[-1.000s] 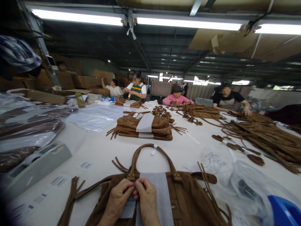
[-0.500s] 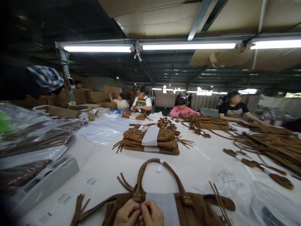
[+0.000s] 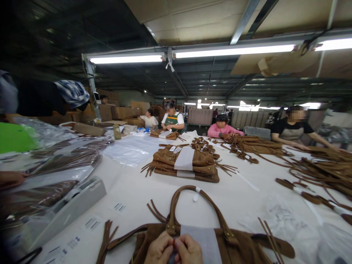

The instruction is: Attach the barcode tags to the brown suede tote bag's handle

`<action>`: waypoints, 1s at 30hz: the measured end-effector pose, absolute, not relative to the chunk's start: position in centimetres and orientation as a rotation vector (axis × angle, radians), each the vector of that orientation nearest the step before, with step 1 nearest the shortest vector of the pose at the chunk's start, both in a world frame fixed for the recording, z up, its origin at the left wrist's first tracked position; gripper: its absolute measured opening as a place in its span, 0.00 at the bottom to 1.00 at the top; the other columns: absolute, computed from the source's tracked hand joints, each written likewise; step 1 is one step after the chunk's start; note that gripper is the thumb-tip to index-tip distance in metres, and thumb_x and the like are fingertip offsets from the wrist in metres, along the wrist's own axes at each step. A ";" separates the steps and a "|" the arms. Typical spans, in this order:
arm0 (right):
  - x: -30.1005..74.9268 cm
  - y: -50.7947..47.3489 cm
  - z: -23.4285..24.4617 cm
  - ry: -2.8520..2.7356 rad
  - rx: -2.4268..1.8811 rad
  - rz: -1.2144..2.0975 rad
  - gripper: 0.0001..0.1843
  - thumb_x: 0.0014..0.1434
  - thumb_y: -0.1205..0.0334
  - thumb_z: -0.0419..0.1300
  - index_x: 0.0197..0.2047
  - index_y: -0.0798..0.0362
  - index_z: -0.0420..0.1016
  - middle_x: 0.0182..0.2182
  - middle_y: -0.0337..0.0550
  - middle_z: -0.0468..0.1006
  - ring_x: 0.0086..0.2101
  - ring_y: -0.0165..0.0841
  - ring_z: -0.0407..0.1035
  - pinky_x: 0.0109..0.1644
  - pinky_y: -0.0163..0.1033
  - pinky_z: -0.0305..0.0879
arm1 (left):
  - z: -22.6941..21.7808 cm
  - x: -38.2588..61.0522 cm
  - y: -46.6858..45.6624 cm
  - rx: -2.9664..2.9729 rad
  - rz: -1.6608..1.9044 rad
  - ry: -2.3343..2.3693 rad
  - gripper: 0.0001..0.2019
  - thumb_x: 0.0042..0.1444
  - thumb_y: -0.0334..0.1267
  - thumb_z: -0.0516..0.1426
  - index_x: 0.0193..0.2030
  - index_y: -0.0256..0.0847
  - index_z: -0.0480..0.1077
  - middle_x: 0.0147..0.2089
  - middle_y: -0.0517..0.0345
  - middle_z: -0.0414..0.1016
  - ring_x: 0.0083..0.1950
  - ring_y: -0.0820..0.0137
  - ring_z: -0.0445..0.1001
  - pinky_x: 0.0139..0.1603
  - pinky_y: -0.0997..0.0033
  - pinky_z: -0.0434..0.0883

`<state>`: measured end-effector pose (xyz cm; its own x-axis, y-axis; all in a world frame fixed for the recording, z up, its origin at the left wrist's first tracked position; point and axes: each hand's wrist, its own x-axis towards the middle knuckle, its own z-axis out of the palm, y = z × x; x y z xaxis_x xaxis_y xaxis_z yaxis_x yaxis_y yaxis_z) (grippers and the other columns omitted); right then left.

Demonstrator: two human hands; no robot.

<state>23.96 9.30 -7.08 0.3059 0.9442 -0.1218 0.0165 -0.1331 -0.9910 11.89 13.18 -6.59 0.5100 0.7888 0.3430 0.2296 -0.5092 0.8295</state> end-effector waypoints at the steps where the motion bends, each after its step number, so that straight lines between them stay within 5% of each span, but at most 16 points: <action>1: 24.0 9.3 -7.0 -0.947 -1.467 1.043 0.20 0.42 0.44 0.56 0.22 0.55 0.67 0.10 0.34 0.63 0.12 0.23 0.54 0.16 0.29 0.46 | -6.4 11.9 13.1 1.985 0.929 0.835 0.11 0.51 0.38 0.45 0.22 0.38 0.61 0.28 0.56 0.64 0.31 0.71 0.66 0.33 0.75 0.61; 11: 24.1 9.2 -7.2 -1.032 -1.506 1.030 0.18 0.46 0.46 0.53 0.22 0.54 0.64 0.09 0.32 0.61 0.12 0.23 0.51 0.15 0.29 0.45 | -5.5 12.0 12.6 1.800 0.892 0.870 0.09 0.47 0.38 0.46 0.21 0.38 0.60 0.29 0.54 0.64 0.33 0.69 0.65 0.35 0.71 0.60; 19: 23.8 8.4 -6.1 -1.043 -1.408 0.970 0.19 0.50 0.47 0.52 0.32 0.55 0.69 0.16 0.35 0.66 0.18 0.27 0.61 0.20 0.30 0.57 | -4.3 12.3 11.9 1.769 0.990 0.941 0.11 0.51 0.39 0.47 0.24 0.38 0.65 0.29 0.56 0.66 0.33 0.70 0.66 0.36 0.72 0.62; 23: 23.5 7.8 -5.1 -0.986 -1.396 0.881 0.20 0.51 0.49 0.52 0.40 0.56 0.67 0.22 0.38 0.71 0.21 0.30 0.64 0.23 0.32 0.61 | -3.7 12.0 11.8 1.729 1.009 0.922 0.08 0.46 0.37 0.51 0.29 0.38 0.70 0.30 0.58 0.68 0.32 0.71 0.65 0.35 0.73 0.62; 28: 23.7 6.6 -3.8 -0.960 -1.446 0.776 0.21 0.52 0.51 0.47 0.41 0.58 0.66 0.23 0.40 0.70 0.24 0.33 0.65 0.27 0.35 0.64 | -4.1 11.3 11.9 1.283 1.050 0.808 0.17 0.39 0.33 0.51 0.39 0.36 0.70 0.35 0.57 0.71 0.28 0.75 0.62 0.29 0.76 0.60; 30: 23.4 5.8 -3.5 -0.974 -1.468 0.703 0.18 0.51 0.53 0.48 0.39 0.58 0.67 0.29 0.45 0.72 0.31 0.36 0.67 0.34 0.38 0.65 | -4.2 11.2 11.9 1.181 1.070 0.794 0.19 0.39 0.31 0.50 0.41 0.34 0.68 0.29 0.60 0.71 0.24 0.76 0.60 0.27 0.76 0.59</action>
